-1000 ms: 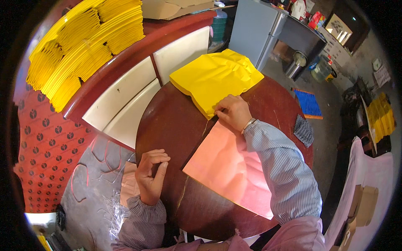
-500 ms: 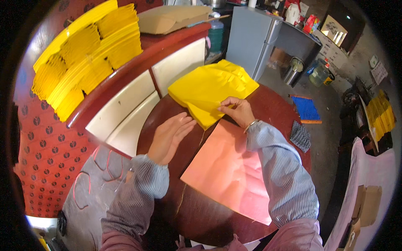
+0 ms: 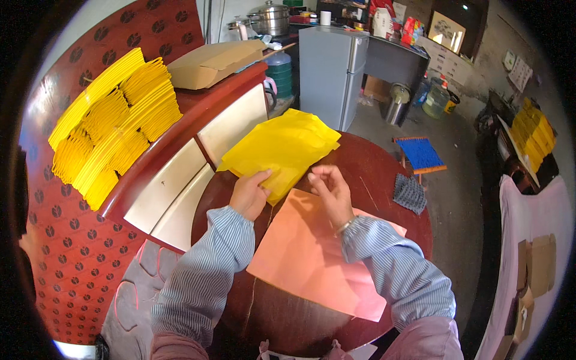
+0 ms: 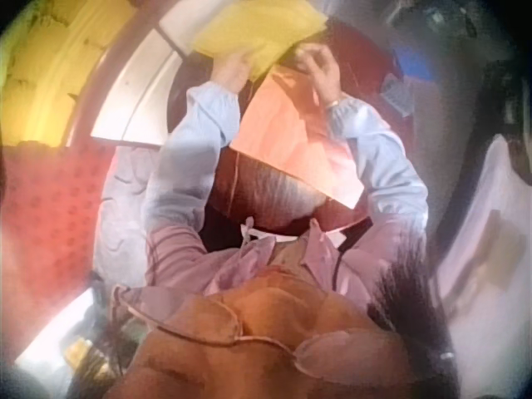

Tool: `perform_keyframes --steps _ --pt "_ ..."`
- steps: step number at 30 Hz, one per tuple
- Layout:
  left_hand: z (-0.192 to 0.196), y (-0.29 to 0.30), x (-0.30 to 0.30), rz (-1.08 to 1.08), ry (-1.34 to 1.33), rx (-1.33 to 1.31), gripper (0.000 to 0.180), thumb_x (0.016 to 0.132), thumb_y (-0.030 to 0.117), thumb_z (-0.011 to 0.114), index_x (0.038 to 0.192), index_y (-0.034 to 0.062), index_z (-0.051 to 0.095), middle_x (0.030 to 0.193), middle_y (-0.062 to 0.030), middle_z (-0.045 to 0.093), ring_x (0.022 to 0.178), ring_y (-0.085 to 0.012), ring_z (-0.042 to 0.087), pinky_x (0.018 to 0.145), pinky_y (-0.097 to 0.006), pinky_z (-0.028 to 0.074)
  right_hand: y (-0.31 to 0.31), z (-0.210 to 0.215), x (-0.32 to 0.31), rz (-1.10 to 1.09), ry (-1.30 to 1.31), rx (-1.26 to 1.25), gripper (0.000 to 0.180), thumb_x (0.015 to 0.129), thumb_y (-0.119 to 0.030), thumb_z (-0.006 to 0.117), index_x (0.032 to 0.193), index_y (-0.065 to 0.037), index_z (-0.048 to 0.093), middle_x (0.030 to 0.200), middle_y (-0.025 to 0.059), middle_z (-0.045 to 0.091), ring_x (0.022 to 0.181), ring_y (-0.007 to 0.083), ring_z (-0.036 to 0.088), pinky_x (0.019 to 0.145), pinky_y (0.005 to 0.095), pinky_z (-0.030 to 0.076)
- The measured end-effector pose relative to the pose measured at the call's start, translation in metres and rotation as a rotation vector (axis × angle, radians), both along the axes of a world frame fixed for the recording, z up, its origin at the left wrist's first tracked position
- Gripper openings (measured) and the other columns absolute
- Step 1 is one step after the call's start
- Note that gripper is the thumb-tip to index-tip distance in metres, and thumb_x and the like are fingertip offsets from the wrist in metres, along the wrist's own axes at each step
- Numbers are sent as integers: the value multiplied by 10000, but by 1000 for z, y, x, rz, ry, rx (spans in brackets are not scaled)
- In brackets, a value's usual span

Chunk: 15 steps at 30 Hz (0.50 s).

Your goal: The person folds yellow fabric sheets on a round wooden table. They align edges, fold the fabric in half, and press the folds flat. The folded pieces are stacked on the table.

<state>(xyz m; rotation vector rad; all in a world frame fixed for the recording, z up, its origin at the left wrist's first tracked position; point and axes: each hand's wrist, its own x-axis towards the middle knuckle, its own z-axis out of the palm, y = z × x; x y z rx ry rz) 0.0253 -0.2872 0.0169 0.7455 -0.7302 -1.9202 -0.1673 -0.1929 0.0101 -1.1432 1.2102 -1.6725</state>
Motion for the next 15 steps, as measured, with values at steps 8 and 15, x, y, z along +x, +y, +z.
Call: perform_keyframes --steps 8,15 --pt "34 139 69 -282 120 52 458 1032 -5 580 1480 15 487 1449 -119 604 1346 -279 587 1128 -444 483 101 22 4 182 -684 360 809 1062 -640 507 1642 -109 319 1569 141 494 1442 310 503 1160 454 485" --pt "22 203 137 -498 -296 -144 521 1012 -58 566 1518 -37 443 1495 -168 586 1348 -298 615 1144 -426 501 158 -7 -26 -206 -628 190 480 978 -157 741 1396 -47 533 1303 119 684 1211 296 672 1019 437 577"
